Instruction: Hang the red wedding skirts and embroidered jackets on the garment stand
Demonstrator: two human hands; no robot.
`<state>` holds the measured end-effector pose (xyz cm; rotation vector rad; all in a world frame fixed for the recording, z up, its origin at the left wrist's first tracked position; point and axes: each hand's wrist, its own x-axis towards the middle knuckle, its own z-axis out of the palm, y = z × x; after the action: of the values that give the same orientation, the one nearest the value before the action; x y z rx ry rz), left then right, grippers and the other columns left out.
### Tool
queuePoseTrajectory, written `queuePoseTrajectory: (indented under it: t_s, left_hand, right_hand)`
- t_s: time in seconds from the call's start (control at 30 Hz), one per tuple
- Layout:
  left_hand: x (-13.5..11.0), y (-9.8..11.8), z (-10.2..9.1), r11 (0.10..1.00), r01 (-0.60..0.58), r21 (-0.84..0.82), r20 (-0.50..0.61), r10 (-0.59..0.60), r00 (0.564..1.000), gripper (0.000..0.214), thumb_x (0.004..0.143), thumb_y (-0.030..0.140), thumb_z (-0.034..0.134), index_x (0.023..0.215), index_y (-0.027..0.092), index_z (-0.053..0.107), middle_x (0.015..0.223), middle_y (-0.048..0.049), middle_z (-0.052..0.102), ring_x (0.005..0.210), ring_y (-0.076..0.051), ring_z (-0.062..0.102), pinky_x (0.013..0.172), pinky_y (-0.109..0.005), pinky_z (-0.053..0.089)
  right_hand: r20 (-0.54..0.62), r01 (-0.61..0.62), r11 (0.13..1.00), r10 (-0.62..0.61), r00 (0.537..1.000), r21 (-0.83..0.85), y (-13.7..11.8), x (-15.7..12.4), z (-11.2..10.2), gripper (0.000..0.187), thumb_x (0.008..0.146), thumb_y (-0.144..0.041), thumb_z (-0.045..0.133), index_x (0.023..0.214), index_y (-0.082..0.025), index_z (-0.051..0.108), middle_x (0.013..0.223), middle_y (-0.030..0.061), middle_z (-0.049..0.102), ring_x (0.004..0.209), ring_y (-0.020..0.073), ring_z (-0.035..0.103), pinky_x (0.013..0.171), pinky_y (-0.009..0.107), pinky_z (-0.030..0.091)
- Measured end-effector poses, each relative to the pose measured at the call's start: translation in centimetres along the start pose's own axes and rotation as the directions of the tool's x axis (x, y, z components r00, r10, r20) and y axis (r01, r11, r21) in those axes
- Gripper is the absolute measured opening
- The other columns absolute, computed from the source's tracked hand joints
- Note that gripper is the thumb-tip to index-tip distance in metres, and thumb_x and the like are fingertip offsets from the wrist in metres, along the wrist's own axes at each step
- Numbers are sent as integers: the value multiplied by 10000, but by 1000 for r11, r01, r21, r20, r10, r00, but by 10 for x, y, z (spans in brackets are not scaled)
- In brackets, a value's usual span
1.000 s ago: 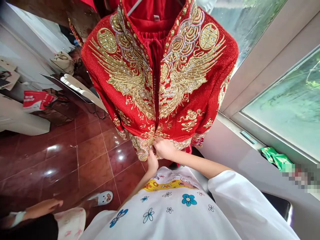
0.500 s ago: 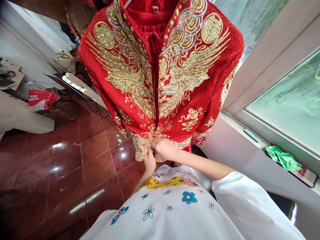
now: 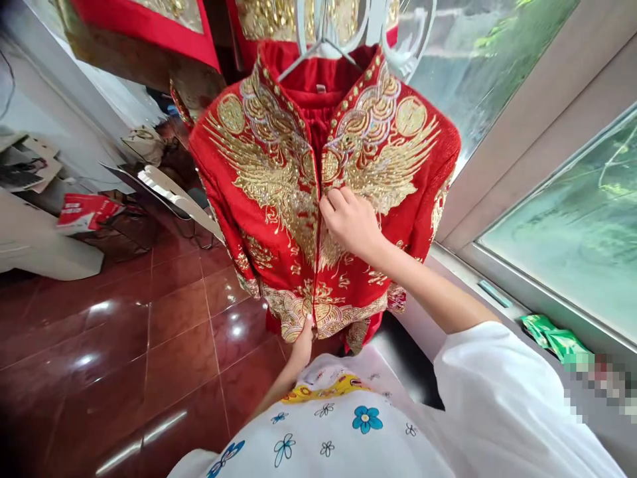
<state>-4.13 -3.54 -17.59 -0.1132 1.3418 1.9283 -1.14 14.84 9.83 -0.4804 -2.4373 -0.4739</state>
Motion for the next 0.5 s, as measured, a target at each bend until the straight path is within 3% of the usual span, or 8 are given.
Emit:
queuePoseTrajectory:
  t_s: [0.07,0.13,0.27,0.37,0.43,0.5]
  left_hand:
    - [11,-3,6,994,98,-38,46,-97,994,378,641,361,769,941,164,652,981,-83,692,1053,-245,615,930,-377,476]
    - [18,-3,14,994,103,-44,79,-100,992,316,666,374,744,876,157,654,896,-68,697,927,-222,653,860,-362,510]
    - [23,2,27,995,99,-26,111,-95,989,221,727,392,685,801,186,653,878,-42,690,874,-157,654,828,-275,511]
    - [22,11,25,987,142,70,150,-151,977,292,709,464,686,741,176,654,771,-60,685,712,-161,653,703,-285,530]
    - [23,23,18,950,123,288,262,-202,944,352,678,517,692,705,167,660,695,-77,682,607,-172,638,588,-295,521]
    - [24,43,10,870,5,494,390,-227,892,343,565,473,784,635,163,655,588,-71,659,515,-181,616,495,-287,492]
  right_hand:
    - [-76,25,999,-27,997,-27,5,23,-21,305,924,-124,299,824,-124,587,811,84,531,804,169,459,611,272,336]
    - [-121,30,999,-35,992,-44,12,46,-34,334,935,-124,269,832,-117,586,835,83,530,859,176,473,663,285,360]
    - [-141,76,995,-84,986,-60,24,70,-35,310,929,-127,300,834,-122,595,837,78,551,884,178,495,711,303,389]
    - [-180,86,996,-92,979,-38,19,45,-40,278,924,-141,334,928,-140,612,880,84,596,865,175,519,716,310,417]
    - [-271,75,997,-66,960,21,9,5,-60,284,918,-158,364,1095,-170,586,1001,89,614,913,176,537,753,320,444]
    - [-360,84,992,-46,932,90,-2,-45,-90,362,897,-195,423,1244,-237,514,1115,83,596,1014,190,536,817,343,458]
